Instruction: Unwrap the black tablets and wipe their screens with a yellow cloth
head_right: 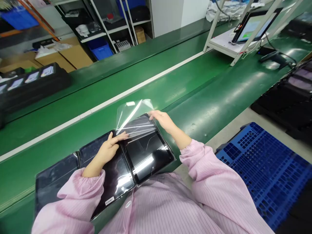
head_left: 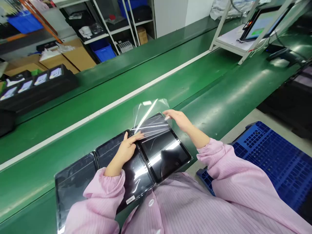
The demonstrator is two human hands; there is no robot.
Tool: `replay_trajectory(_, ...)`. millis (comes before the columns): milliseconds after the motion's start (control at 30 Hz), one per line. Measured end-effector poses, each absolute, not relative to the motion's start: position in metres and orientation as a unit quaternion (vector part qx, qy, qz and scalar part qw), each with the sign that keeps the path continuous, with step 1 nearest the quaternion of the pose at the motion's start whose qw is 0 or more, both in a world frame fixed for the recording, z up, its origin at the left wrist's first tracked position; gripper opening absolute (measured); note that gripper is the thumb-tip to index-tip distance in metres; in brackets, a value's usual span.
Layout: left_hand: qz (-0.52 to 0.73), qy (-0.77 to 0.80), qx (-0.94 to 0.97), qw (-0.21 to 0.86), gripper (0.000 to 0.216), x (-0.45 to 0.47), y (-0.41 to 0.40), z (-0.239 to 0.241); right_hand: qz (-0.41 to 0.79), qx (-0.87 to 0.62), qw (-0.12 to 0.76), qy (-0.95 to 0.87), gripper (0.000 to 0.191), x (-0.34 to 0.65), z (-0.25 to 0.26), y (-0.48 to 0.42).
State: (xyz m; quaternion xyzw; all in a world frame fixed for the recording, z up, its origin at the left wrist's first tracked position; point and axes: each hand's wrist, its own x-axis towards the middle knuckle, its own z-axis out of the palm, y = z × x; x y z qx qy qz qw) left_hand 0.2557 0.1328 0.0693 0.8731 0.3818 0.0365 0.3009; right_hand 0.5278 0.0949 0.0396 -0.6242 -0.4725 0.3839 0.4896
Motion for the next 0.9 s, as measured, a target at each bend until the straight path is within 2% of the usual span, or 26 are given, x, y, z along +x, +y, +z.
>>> replay_trajectory(67,0.003,0.333,0.903,0.273,0.055,0.256,0.108,0.072,0.422,-0.651,0.449,-0.442,0.072,0.533,0.042,0.077)
replay_trajectory(100,-0.014,0.296,0.920,0.256,0.052,0.257,0.091,0.072,0.435,-0.674,0.416,-0.429,0.074,0.534,0.042,0.067)
replay_trajectory(200,-0.037,0.161,0.956,0.242,0.053,0.257,0.035,0.071,0.425,-0.731,0.309,-0.434,0.057,0.532,0.042,0.034)
replay_trajectory(267,-0.029,0.142,0.960,0.241,0.051,0.257,0.009,0.069,0.396,-0.756,0.255,-0.454,0.043,0.524,0.041,0.015)
replay_trajectory(367,-0.024,0.140,0.957,0.252,0.046,0.256,-0.004,0.067,0.335,-0.792,0.189,-0.474,0.038,0.508,0.041,-0.002)
replay_trajectory(567,-0.020,0.126,0.951,0.283,0.050,0.251,0.005,0.070,0.255,-0.815,0.145,-0.500,0.036,0.487,0.042,0.003)
replay_trajectory(733,-0.016,0.099,0.961,0.258,0.063,0.248,0.002,0.068,0.228,-0.826,0.132,-0.499,0.026,0.479,0.043,0.010)
replay_trajectory(900,-0.032,0.071,0.967,0.241,0.070,0.247,0.001,0.067,0.217,-0.847,0.130,-0.467,0.031,0.469,0.050,0.019)
